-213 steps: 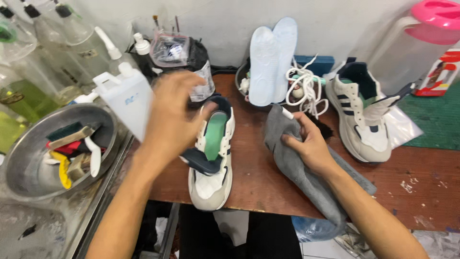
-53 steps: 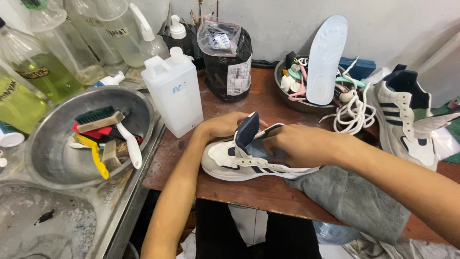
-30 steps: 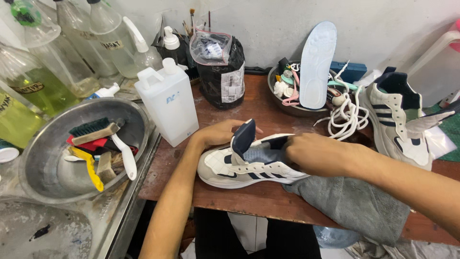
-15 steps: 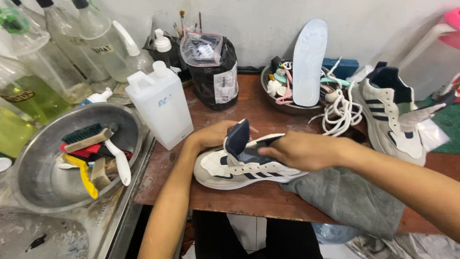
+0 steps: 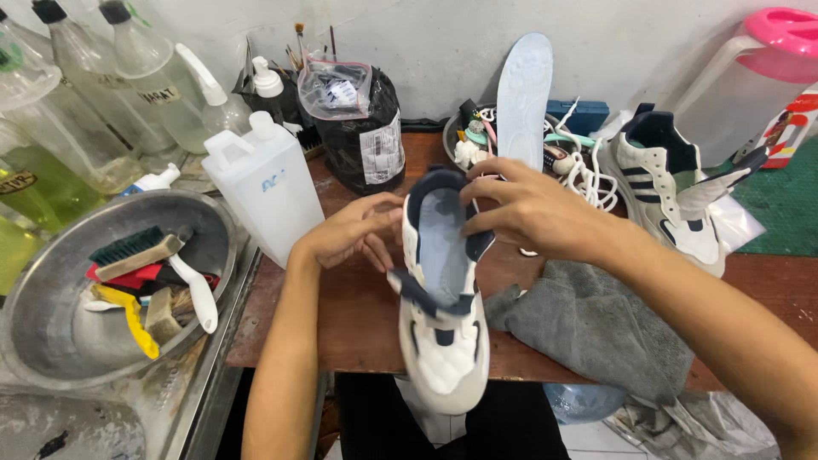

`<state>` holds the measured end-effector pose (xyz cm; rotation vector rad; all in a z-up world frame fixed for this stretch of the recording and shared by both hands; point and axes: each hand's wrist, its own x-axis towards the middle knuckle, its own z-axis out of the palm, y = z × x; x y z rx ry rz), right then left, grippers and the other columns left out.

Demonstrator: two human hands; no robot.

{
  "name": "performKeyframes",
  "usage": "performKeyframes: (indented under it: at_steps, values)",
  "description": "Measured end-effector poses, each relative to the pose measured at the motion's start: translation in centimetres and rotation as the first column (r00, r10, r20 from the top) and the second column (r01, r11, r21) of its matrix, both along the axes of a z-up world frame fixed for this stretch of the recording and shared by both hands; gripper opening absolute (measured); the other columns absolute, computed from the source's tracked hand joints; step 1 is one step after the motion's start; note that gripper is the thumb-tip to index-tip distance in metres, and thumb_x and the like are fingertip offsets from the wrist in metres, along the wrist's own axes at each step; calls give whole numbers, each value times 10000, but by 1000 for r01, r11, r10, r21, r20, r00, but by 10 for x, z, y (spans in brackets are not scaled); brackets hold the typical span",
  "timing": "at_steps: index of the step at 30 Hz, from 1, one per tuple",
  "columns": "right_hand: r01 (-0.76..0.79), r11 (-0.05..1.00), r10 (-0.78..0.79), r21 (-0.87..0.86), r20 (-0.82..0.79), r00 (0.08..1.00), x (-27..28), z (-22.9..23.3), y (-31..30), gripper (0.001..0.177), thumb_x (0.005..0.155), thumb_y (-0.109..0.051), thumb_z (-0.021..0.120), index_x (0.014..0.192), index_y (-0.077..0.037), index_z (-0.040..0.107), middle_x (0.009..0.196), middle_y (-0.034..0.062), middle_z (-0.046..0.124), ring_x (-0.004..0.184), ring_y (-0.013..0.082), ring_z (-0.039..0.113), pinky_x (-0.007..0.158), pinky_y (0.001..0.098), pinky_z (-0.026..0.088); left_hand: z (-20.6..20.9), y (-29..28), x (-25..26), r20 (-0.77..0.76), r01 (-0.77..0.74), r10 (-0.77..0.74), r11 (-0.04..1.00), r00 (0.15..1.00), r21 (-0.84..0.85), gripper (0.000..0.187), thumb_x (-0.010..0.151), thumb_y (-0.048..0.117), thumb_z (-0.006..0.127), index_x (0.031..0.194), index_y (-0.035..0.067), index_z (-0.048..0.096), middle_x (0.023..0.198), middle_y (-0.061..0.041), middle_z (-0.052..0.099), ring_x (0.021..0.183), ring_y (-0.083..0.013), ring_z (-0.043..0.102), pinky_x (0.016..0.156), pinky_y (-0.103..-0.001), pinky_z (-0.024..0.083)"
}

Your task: The person places a pair of beige high-top sneakers into a clear plastic bag and seals it. Then, the person removes the insoles from a pair of white and navy sneakers, wipes the interior with a cloth, and uses a small brush to clean the heel area of one shoe.

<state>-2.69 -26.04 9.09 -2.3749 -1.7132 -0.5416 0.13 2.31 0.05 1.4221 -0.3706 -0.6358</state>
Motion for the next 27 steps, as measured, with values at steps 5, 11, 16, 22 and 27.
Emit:
performKeyframes:
  at_steps: [5, 11, 16, 22, 27]
  values:
    - [71, 997, -71, 8, -57, 996, 12, -27, -7, 167, 869, -118, 547, 963, -155, 680, 1104, 84, 589, 1134, 336, 520, 876, 422, 478, 11, -9, -6, 72, -21, 22, 1000, 997, -7, 618, 861, 313, 630, 1392, 110, 389, 821, -198, 610, 571, -356, 689, 524, -455, 593]
    - [425, 905, -379, -2, -456, 805, -36, 6, -20, 366, 791, -205, 682, 1137, -104, 620, 1035, 159, 625, 906, 360, 668, 759, 466, 567, 12, -19, -8, 147, -50, 51, 999, 988, -7, 655, 836, 254, 679, 1414, 143, 391, 751, -117, 598, 539, -280, 685, 542, -394, 606]
    - [293, 894, -449, -340, -684, 575, -65, -6, -48, 542, 675, -373, 843, 1105, -100, 658, 984, 143, 717, 927, 350, 712, 794, 465, 576, -2, -26, 1, 291, -72, 69, 997, 954, 3, 608, 840, 178, 680, 1394, 114, 437, 688, -33, 560, 505, -165, 633, 526, -296, 580]
    - [400, 909, -355, -116, -720, 597, -62, -21, -78, 167, 811, -134, 627, 924, -138, 749, 830, 82, 774, 848, 286, 752, 777, 423, 575, -14, -47, -7, 745, -430, 211, 896, 633, 111, 247, 763, 27, 564, 861, 138, 761, 725, -98, 718, 723, -239, 702, 704, -343, 539]
    - [648, 754, -349, 107, -771, 533, -64, -22, -85, 123, 846, -200, 641, 847, -99, 710, 659, 119, 726, 626, 147, 651, 628, 370, 560, -13, -47, -3, 845, -517, 248, 855, 474, 39, 198, 737, 83, 482, 633, 153, 636, 542, -74, 569, 508, -242, 557, 549, -311, 478]
